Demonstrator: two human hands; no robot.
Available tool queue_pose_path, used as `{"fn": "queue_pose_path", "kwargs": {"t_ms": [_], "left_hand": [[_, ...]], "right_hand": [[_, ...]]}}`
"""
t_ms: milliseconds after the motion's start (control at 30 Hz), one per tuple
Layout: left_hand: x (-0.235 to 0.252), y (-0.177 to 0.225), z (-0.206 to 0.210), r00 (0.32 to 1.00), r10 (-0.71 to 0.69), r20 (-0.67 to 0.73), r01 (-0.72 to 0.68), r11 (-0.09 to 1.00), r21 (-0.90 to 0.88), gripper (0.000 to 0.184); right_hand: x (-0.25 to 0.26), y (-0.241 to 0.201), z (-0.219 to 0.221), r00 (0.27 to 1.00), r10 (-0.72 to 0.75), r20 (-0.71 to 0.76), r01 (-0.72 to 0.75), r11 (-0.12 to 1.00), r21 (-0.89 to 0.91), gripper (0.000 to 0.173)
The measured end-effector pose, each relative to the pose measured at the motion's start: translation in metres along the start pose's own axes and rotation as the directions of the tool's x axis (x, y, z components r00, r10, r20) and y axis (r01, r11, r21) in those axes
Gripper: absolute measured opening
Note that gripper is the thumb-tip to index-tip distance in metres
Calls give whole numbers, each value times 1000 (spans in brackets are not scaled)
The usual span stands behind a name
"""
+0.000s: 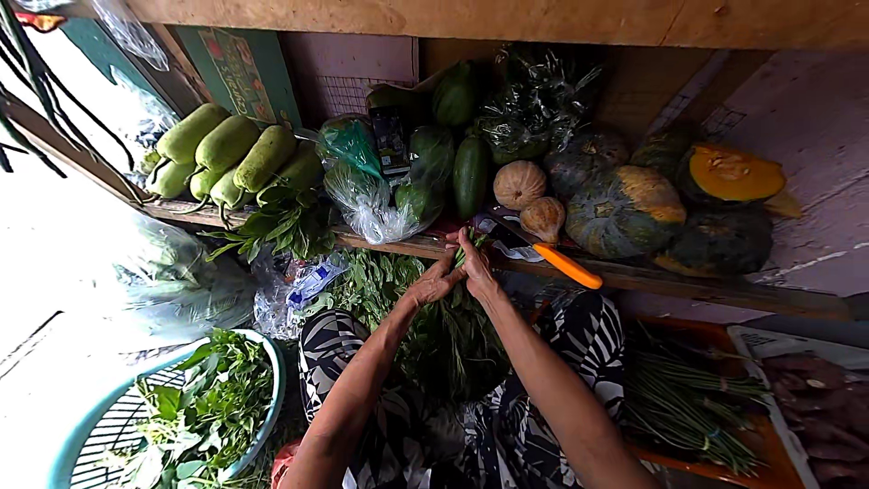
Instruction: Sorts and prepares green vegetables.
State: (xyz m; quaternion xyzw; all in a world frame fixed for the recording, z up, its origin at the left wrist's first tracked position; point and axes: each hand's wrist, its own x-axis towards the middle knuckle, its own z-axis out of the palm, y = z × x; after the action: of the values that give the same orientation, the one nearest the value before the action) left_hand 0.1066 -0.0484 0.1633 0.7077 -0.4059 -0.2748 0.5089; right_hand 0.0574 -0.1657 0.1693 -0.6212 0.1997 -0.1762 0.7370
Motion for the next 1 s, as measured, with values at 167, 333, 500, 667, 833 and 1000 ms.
{"fn": "queue_pose_path", "kwargs": {"t_ms": [167,333,500,667,833,1000], "left_hand": [[-3,22,7,993,-116,-26,116,993,35,50],[5,10,4,994,-66,-89,85,968,236,45],[18,6,-5,967,-214,-135,252,764,594,46],[25,4,2,965,-195,-175,262,686,679,45],[27,-4,7,971,-130,-202,239,605,759,51],[25,-9,14,967,-81,-240,244,554,796,43]], "right_hand": [[0,2,-8,1000,-3,16,2,1000,15,42],[-20,-35,-43,984,91,155,-15,900,-436,50],[-16,-57,-110,985,-129,-114,-93,162,-982,42],[11,-61,-144,985,130,-109,-95,-108,-990,50],[-21,-94,-147,978,202,-47,-14,-162,-987,46],[-83,-109,-137,997,33,-76,-78,59,-995,49]]}}
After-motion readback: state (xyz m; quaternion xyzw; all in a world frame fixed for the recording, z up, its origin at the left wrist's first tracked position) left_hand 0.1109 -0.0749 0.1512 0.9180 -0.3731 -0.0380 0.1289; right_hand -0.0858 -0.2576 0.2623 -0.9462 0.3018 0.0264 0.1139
